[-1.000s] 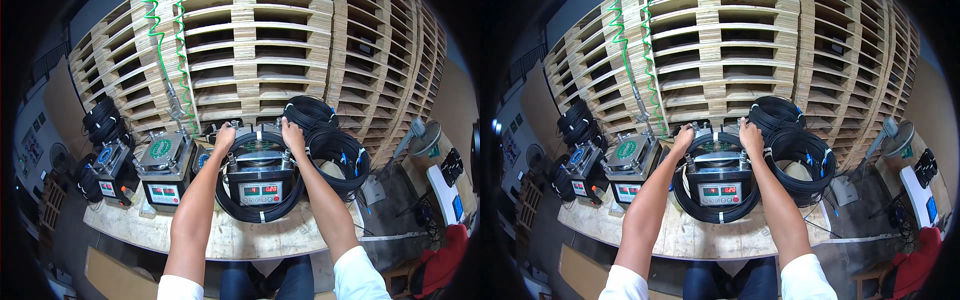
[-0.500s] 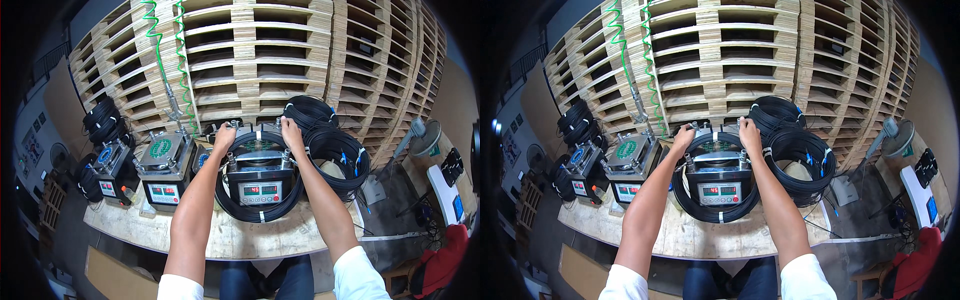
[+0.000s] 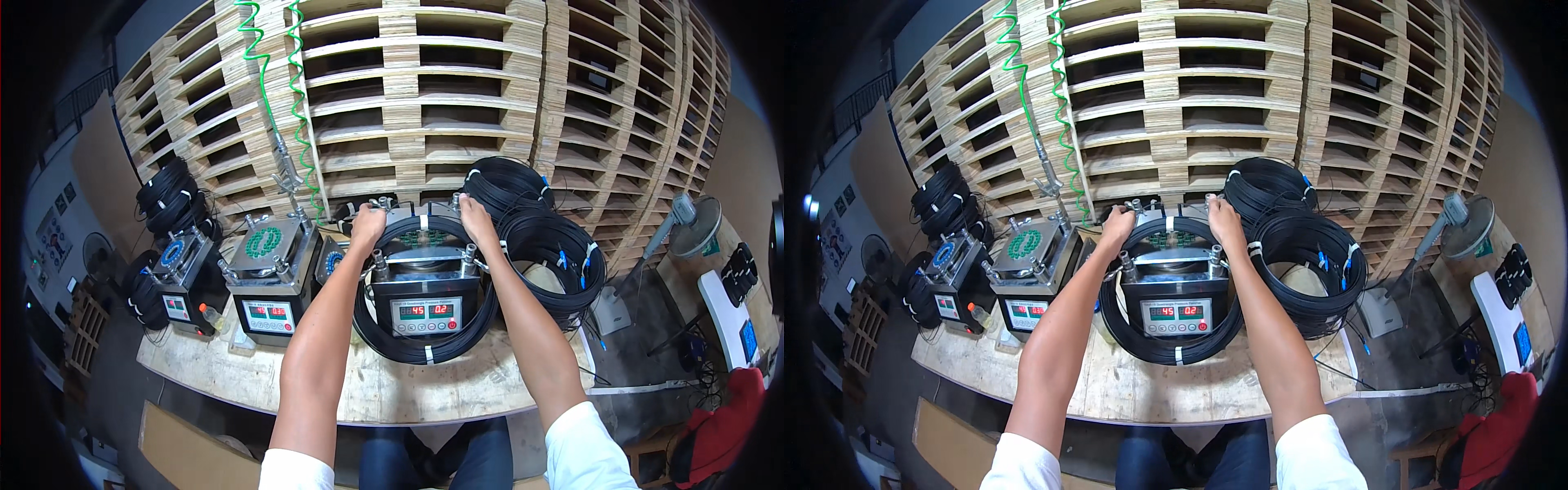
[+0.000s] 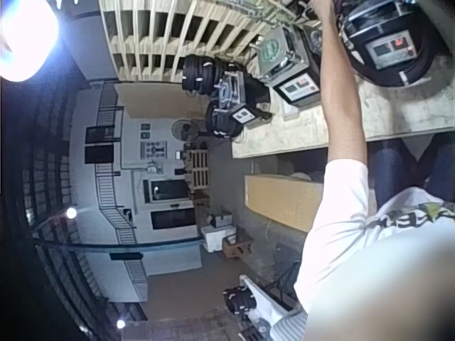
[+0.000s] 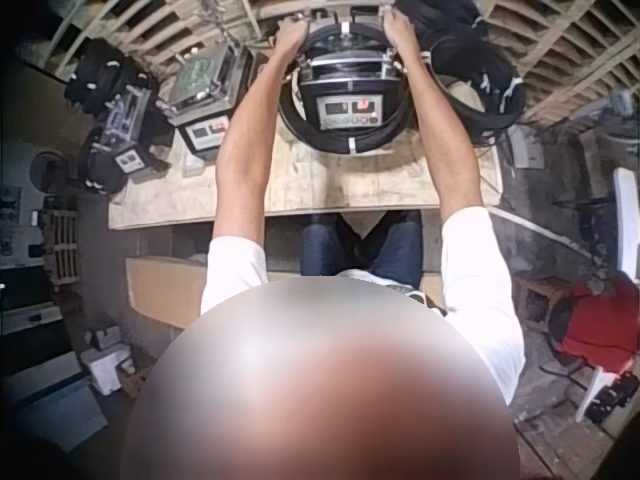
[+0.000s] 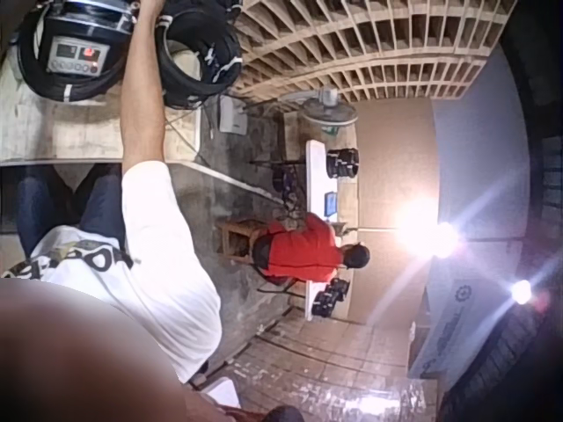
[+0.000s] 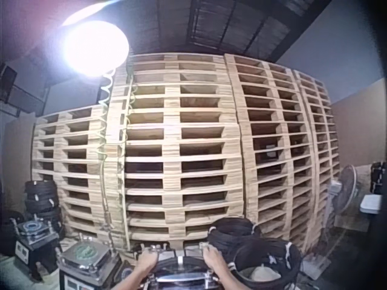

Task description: The person is preparing coils of wire using a industrial polishing/wrapping machine.

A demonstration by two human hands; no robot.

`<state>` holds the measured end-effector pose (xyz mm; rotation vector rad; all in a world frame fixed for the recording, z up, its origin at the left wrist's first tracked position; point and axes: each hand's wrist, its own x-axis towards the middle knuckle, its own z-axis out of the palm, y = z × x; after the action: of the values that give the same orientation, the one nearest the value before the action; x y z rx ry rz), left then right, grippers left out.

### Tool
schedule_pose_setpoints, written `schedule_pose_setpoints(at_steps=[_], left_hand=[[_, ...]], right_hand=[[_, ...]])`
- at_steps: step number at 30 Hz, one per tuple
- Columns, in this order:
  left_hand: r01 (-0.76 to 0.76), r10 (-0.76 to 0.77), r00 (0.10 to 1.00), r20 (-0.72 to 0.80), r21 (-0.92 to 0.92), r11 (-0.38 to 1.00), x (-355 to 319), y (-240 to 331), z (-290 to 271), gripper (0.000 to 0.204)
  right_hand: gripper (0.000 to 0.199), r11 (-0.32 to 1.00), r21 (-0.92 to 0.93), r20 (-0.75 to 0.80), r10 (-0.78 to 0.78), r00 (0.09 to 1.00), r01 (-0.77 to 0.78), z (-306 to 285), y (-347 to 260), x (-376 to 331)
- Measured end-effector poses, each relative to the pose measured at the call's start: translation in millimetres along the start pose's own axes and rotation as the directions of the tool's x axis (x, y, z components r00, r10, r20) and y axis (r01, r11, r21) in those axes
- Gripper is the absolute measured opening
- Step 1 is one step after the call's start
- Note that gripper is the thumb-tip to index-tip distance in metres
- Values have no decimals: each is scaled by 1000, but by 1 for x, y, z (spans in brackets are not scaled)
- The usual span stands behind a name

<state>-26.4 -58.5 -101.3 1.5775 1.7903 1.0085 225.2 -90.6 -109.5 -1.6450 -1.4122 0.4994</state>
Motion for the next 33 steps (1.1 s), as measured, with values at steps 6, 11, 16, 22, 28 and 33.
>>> schedule_pose_setpoints(at_steps=[6,11,16,22,28,33], left_hand=[[-94,94,996,5,-38,995,-7,1,-8,64],[-39,42,999,29,-96,995,-7,0,-5,65],[33,-16,993,114,-141,989,-3,0,-4,64],[0,7,998,56,-121,993,4,-6,-2,64],[-65,68,996,52,-68,996,2,-10,-4,67],[-45,52,998,46,-131,990,13,-19,1,65]], right_hand=[[60,998,57,-89,3,996,2,-3,-14,-12],[63,973,-156,-58,160,985,-167,-9,-27,-20],[65,981,-135,-24,137,990,-139,-7,-20,-11],[63,1000,-14,13,-7,1000,7,-2,-7,-2],[58,1000,24,-85,-9,996,11,-1,-15,-11],[58,998,-40,-84,49,995,-52,-3,-21,-15]])
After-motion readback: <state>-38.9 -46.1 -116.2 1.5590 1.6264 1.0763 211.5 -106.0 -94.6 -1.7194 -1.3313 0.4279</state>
